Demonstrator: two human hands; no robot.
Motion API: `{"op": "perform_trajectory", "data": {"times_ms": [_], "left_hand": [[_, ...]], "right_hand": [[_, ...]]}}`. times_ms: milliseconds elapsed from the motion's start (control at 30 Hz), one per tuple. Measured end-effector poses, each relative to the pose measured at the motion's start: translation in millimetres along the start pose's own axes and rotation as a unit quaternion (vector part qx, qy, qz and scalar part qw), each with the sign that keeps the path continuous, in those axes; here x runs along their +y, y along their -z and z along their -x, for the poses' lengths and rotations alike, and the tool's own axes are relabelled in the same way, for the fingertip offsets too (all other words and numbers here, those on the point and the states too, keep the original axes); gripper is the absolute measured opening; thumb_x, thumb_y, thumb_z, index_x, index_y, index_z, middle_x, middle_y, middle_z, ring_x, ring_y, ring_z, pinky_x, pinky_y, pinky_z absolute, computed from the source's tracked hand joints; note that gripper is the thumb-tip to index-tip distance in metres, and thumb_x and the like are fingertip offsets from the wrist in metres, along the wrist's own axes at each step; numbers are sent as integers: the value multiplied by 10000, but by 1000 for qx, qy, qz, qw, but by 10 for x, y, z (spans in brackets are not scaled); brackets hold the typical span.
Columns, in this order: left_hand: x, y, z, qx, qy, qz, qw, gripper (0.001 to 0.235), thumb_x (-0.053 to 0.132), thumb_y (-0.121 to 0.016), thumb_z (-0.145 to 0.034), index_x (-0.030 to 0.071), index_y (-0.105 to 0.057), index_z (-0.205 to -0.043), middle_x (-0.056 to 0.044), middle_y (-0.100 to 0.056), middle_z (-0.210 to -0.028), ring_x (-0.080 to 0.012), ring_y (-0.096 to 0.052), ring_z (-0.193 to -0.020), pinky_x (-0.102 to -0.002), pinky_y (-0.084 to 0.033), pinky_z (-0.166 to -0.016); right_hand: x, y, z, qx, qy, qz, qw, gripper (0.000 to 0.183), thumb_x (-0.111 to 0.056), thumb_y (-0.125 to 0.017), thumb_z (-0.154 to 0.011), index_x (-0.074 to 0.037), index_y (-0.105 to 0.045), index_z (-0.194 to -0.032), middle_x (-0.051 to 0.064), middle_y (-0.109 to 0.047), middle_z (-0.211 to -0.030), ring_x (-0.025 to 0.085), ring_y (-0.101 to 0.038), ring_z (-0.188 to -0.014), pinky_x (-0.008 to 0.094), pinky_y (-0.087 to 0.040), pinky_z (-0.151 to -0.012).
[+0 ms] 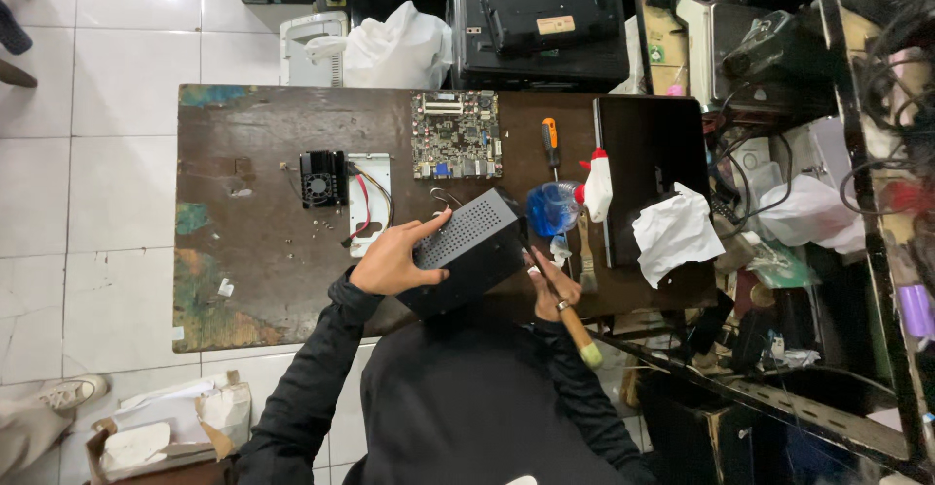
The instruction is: The person removes a metal cover from a computer case using a screwdriver, then uses a brush to clean dust from the interior of the case and a hard drive. The person places the cover and screwdriver on the table and continues brushing the components.
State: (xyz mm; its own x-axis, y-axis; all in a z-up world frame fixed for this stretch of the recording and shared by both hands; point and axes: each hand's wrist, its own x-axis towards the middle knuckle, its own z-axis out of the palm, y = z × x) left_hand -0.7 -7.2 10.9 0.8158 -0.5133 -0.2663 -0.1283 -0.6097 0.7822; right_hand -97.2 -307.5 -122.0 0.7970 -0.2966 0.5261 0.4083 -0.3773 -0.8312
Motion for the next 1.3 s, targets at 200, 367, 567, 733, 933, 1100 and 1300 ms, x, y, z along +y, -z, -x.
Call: {"op": "perform_trajectory", "data": {"times_ms": [200,367,567,733,933,1100,1300], "left_hand": [[69,-31,2,0,-7,-11,1000,912,471,-771,-598,307,-443,-1433,-75,-640,-1063,-383,-623,-1031,-519,-521,-828],[94,-51,-4,-7,-6,-21,1000,922,476,-775,-591,307,-442,-1435,-60,-639,-1082,-374,-624,-1039,-521,-524,-836],[69,-1,75,0,-34,-5,999,947,437,-798,-567,288,-449,-1434,-89,-653,-1058,-396,-627,-1022,-518,-519,-810],[141,-33,86,-20,-51,-3,998,936,456,-791,-561,278,-470,-1422,-80,-663,-1073,-391,-630,-1028,-520,-524,-819],[-132,-77,-33,39,-63,10,997,971,421,-809,-575,257,-434,-1455,-124,-657,-1019,-404,-637,-990,-497,-525,-788],[-218,-60,86,81,-31,32,996,969,417,-820,-562,299,-447,-1449,-95,-659,-976,-351,-651,-957,-449,-520,-767],[-187,-40,155,102,-43,39,993,957,370,-821,-559,227,-472,-1438,-138,-661,-973,-385,-648,-924,-465,-509,-749]], "right_hand": [[-371,-58,-202,24,-61,74,995,212,-120,-708,-858,-26,-761,-1041,162,-737,-788,244,-722,-713,311,-588,-616],[-878,-10,-745,24,3,124,992,146,-139,-736,-858,-66,-790,-972,91,-729,-784,199,-690,-665,296,-559,-654],[-821,-119,-595,41,59,81,994,196,-190,-638,-919,-53,-776,-949,77,-679,-775,198,-632,-688,319,-521,-720],[-819,-78,-545,84,110,15,990,374,-292,-514,-994,6,-713,-887,134,-662,-809,271,-637,-780,360,-514,-797],[-861,0,-360,-11,179,-53,982,302,-259,-603,-939,10,-732,-896,254,-736,-890,392,-729,-793,429,-581,-718],[-205,454,-586,104,-42,48,993,270,-225,-353,-1072,-24,-531,-1044,98,-626,-578,203,-622,-595,312,-477,-815],[410,830,-950,-159,-302,381,860,428,-234,-434,-1019,66,-472,-1321,183,-711,-792,358,-689,-775,511,-508,-802]]}}
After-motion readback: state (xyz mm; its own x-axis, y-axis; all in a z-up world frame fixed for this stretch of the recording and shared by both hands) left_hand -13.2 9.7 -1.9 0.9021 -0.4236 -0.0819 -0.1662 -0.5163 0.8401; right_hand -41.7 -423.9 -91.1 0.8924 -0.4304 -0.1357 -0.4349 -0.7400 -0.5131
